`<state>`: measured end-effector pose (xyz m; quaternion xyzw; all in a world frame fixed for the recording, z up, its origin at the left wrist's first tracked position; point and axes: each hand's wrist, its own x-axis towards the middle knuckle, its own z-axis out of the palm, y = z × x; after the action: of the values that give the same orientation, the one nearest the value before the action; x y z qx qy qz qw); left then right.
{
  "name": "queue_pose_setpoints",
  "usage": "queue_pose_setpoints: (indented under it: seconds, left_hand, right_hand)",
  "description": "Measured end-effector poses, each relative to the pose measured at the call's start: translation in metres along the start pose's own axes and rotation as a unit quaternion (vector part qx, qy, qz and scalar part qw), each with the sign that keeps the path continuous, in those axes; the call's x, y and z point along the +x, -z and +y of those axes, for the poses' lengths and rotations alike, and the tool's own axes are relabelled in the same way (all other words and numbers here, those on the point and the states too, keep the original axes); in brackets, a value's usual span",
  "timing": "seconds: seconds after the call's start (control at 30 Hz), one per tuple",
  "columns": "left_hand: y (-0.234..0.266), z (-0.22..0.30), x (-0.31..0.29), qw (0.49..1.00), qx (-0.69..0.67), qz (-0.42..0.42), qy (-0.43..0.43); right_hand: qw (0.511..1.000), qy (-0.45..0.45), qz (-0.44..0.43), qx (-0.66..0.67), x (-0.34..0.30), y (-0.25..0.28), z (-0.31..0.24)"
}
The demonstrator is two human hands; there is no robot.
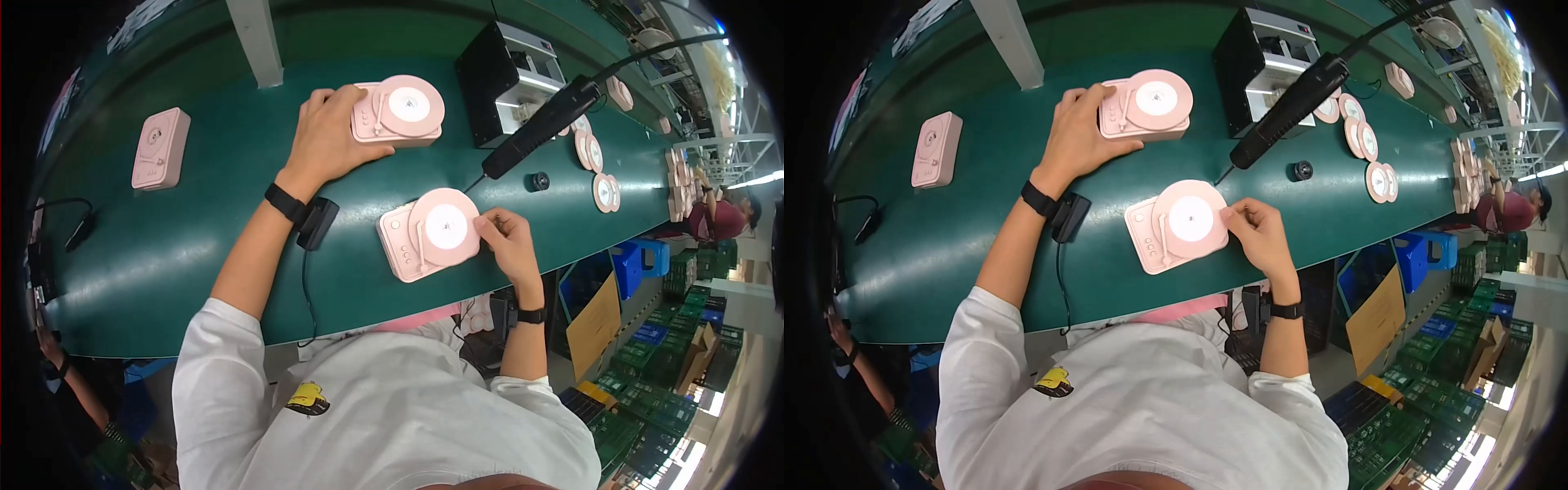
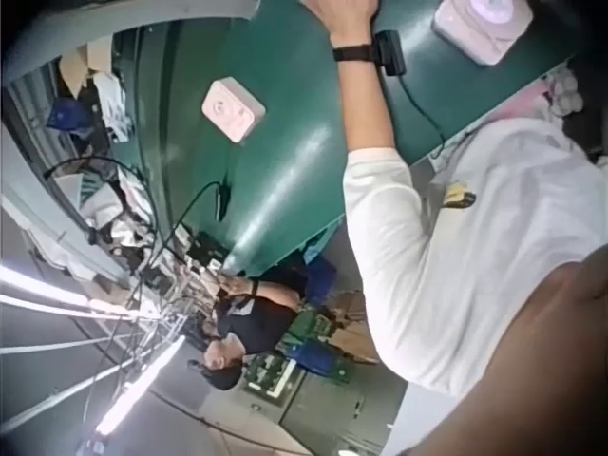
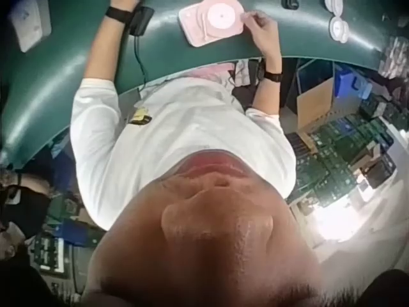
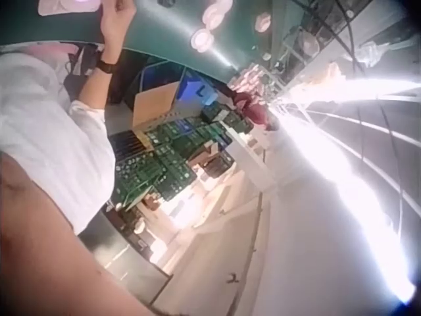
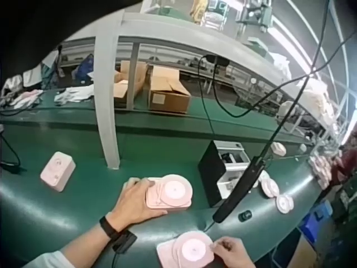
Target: The person assembles pink record player toys by placing a white disc onto each base, inserting a small metal pin, and driving a screw with a power screwdriver. They also refill a screw feeder from a plastic bag and set the completed toys aside.
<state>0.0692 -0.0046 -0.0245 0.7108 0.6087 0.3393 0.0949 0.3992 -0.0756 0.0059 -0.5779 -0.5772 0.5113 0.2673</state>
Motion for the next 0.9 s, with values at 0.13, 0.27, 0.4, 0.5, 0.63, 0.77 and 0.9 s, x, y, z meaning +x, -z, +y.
queue_pose_setpoints:
  seconds: [0.13, 0.27, 0.4, 0.5, 0.63, 0.77, 0.9]
  left_hand:
    - [-0.002, -0.006, -0.003, 1.000, -0.017, 0.008, -0.021]
    - [-0.008, -0.013, -0.004, 0.999, -0.006, 0.023, -0.033]
    - [-0.019, -0.018, 0.000, 0.998, -0.011, 0.042, -0.042]
    - [-0.025, -0.019, 0.003, 0.998, -0.014, 0.034, -0.041]
    - [-0.031, -0.019, 0.006, 0.999, -0.019, 0.032, -0.036]
    - [-0.032, -0.023, 0.005, 0.998, -0.022, 0.034, -0.040]
    - [-0.033, -0.023, 0.003, 0.999, -0.017, 0.037, -0.034]
  right_hand:
    - [0.996, 0.023, 0.083, -0.026, -0.008, 0.016, 0.000]
    - [0.927, 0.312, 0.206, 0.035, -0.011, -0.002, -0.018]
    - [0.919, 0.332, 0.194, -0.090, -0.003, -0.028, -0.024]
    - [0.942, 0.289, 0.128, -0.112, 0.011, -0.039, -0.017]
    - [0.949, 0.271, 0.112, -0.111, 0.017, -0.041, -0.004]
    - [0.943, 0.284, 0.111, -0.132, 0.018, -0.048, -0.002]
    - [0.929, 0.293, 0.116, -0.195, 0.015, -0.053, -0.005]
